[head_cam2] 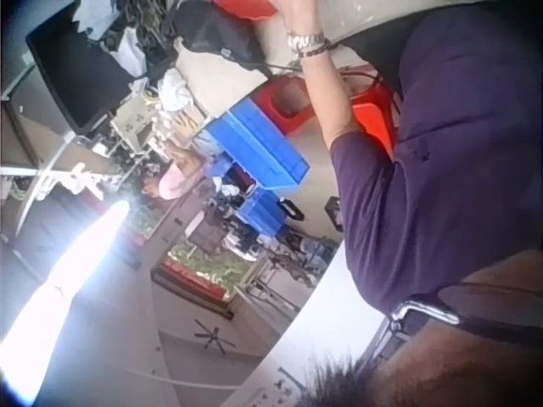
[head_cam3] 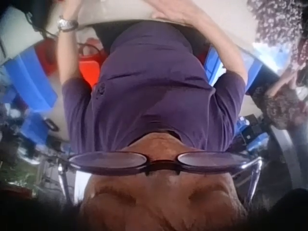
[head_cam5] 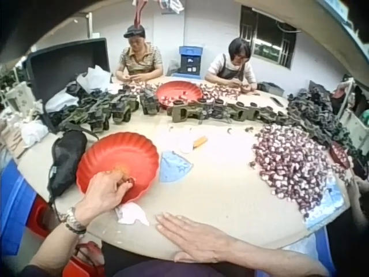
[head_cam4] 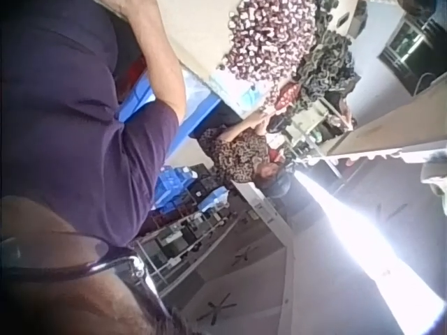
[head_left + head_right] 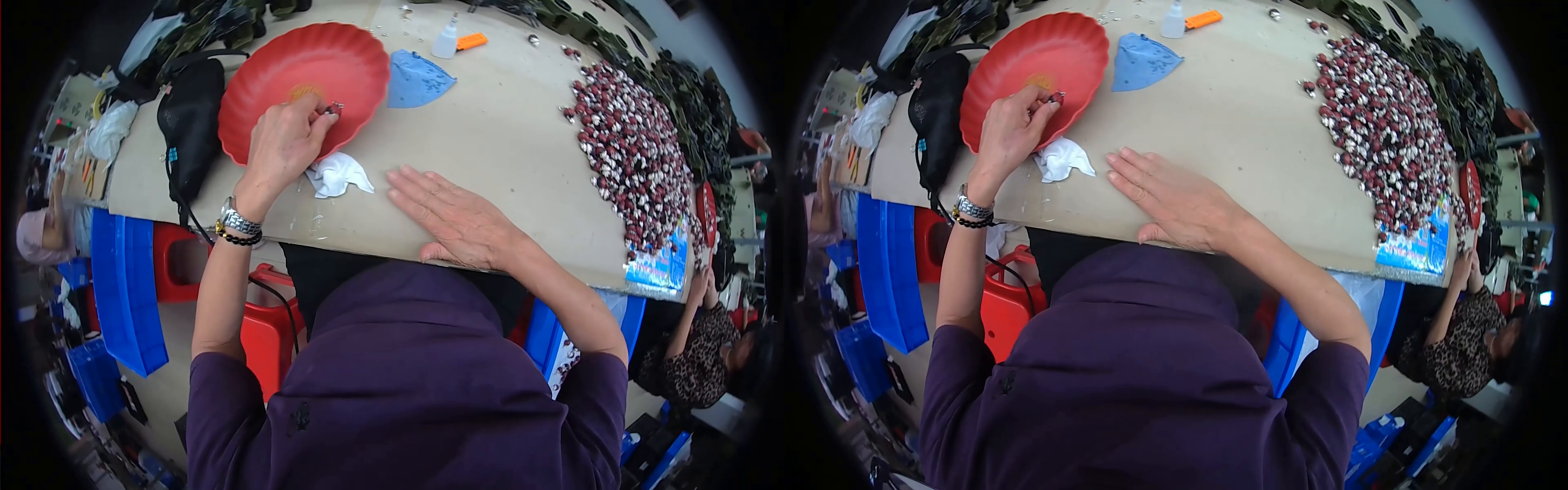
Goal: The person assembles small figurines by hand at a workbench.
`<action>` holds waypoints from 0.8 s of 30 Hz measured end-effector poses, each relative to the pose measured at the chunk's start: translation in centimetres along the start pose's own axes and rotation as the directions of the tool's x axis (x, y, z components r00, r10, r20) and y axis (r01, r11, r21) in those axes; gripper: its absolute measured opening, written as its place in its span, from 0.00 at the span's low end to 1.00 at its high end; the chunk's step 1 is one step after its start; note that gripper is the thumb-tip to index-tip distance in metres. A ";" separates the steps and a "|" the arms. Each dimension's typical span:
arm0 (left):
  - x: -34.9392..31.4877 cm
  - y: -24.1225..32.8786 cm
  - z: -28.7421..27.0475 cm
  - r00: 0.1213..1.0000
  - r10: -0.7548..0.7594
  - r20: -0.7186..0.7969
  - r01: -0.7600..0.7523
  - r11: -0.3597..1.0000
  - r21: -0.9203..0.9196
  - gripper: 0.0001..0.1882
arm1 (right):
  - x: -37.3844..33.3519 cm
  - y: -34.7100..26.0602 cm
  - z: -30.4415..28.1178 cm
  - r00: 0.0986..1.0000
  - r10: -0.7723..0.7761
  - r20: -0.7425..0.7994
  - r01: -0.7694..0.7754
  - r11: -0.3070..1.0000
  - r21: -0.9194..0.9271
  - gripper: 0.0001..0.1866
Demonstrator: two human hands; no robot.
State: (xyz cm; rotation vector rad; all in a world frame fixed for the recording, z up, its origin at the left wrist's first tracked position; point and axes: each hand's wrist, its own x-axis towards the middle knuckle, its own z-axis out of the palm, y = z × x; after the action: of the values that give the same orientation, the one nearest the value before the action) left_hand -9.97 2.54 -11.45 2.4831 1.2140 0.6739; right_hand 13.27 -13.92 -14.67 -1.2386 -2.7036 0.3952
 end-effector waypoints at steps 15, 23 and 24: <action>-0.3 0.5 0.2 1.000 -0.003 0.023 0.003 1.000 -0.029 0.10 | 0.5 -3.4 1.8 0.956 0.237 -0.173 -0.257 0.961 -0.104 0.52; -0.1 -0.4 0.8 0.997 0.078 -0.009 -0.079 0.990 -0.116 0.11 | -1.1 -5.1 2.5 0.795 0.495 -0.351 -0.537 0.843 -0.025 0.51; -0.1 -0.7 0.8 0.997 0.071 0.004 -0.070 0.989 -0.131 0.11 | -1.5 -5.3 2.8 0.758 0.524 -0.389 -0.573 0.819 -0.012 0.52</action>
State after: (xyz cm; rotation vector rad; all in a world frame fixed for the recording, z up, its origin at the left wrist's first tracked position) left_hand -10.08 2.82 -12.47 2.4272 1.0476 0.7359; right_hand 9.76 -18.90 -15.76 -1.9274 -2.0325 0.0225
